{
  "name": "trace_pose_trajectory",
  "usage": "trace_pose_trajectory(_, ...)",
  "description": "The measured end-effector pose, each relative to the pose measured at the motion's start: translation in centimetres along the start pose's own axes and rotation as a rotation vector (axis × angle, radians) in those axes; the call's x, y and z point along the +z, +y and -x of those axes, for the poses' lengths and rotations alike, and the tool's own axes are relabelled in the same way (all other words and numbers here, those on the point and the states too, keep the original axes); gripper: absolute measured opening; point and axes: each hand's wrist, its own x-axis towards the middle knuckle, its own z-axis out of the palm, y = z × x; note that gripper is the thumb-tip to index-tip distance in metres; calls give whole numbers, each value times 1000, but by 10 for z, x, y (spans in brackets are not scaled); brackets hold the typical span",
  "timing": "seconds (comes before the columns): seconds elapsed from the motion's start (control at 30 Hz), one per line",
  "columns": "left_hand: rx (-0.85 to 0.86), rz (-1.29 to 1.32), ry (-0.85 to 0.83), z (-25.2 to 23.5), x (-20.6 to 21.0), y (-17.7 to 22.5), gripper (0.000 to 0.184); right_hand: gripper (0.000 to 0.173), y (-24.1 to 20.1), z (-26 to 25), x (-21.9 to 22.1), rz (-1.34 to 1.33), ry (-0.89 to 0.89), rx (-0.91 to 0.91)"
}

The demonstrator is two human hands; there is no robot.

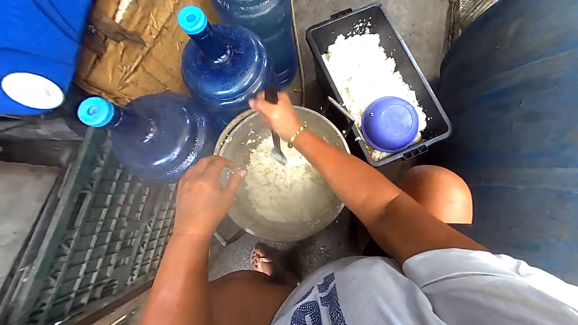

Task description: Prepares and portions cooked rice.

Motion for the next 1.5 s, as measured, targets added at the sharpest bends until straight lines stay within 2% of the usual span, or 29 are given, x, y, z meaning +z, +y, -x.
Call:
trace_pose_trajectory(0.1, -10, -2, 9, 0, 0, -5, 39, 31, 23, 16, -8, 65, -60, 201)
trace_pose_trajectory(0.2, -3, 0, 1, 1, 2, -9, 39, 28, -9, 34, 2, 266, -187, 297)
trace_pose_trajectory(0.27, 7, 3, -14, 1, 3, -8, 38, 29, -33, 36, 11, 377, -186, 238)
trace_pose_trajectory(0.33, 19, 10, -24, 1, 4, -6, 39, 29, -45, 30, 19, 351, -123, 88)
trace_pose_trajectory(0.4, 24, 17, -20, 1, 3, -4, 39, 31, -41, 16, 27, 228, -34, -51)
trace_pose_trajectory(0.47, 28, 13, -14, -1, 2, -3, 40, 31, -15, 0, 31, 58, 32, -98)
trace_pose_trajectory(0.5, 23, 13, -15, -2, 2, -3, 39, 30, 4, -6, 29, -2, 55, -57)
trace_pose_trajectory(0.6, -3, 16, -15, -3, 2, -2, 38, 31, 54, 4, 12, -123, 110, 213)
trace_pose_trajectory(0.67, -4, 9, -14, -4, 3, -4, 38, 32, 53, 20, 2, -181, 79, 328)
trace_pose_trajectory(0.73, 2, 0, -33, -4, 5, -6, 38, 33, 27, 27, 0, -188, -9, 391)
trace_pose_trajectory(0.8, 15, 5, -53, -5, 7, -5, 38, 37, -8, 22, 4, -149, -49, 363)
trace_pose_trajectory(0.9, 37, 23, -43, -5, 6, -4, 40, 37, -44, 3, 9, -92, -58, 96)
trace_pose_trajectory(0.97, 33, 25, -30, -5, 5, -3, 41, 35, -43, -13, 12, -64, -24, -93)
trace_pose_trajectory(1.0, 36, 23, -25, -6, 5, -3, 41, 35, -33, -17, 13, -48, 8, -133)
trace_pose_trajectory(1.03, 36, 20, -27, -7, 5, -3, 40, 34, -17, -19, 11, -28, 43, -118)
trace_pose_trajectory(1.17, 5, 12, -47, -10, 7, -3, 39, 31, 51, 6, -13, -77, 118, 149)
trace_pose_trajectory(1.23, 0, 14, -48, -10, 7, -5, 39, 32, 44, 21, -15, -140, 41, 221)
trace_pose_trajectory(1.33, -1, 21, -67, -9, 7, -6, 39, 34, 4, 26, -6, -133, -56, 342)
trace_pose_trajectory(1.4, 14, 18, -68, -9, 8, -6, 38, 35, -18, 21, -2, -147, -74, 294)
trace_pose_trajectory(1.5, 39, 14, -60, -9, 10, -6, 38, 35, -40, 16, -5, -77, -127, 69)
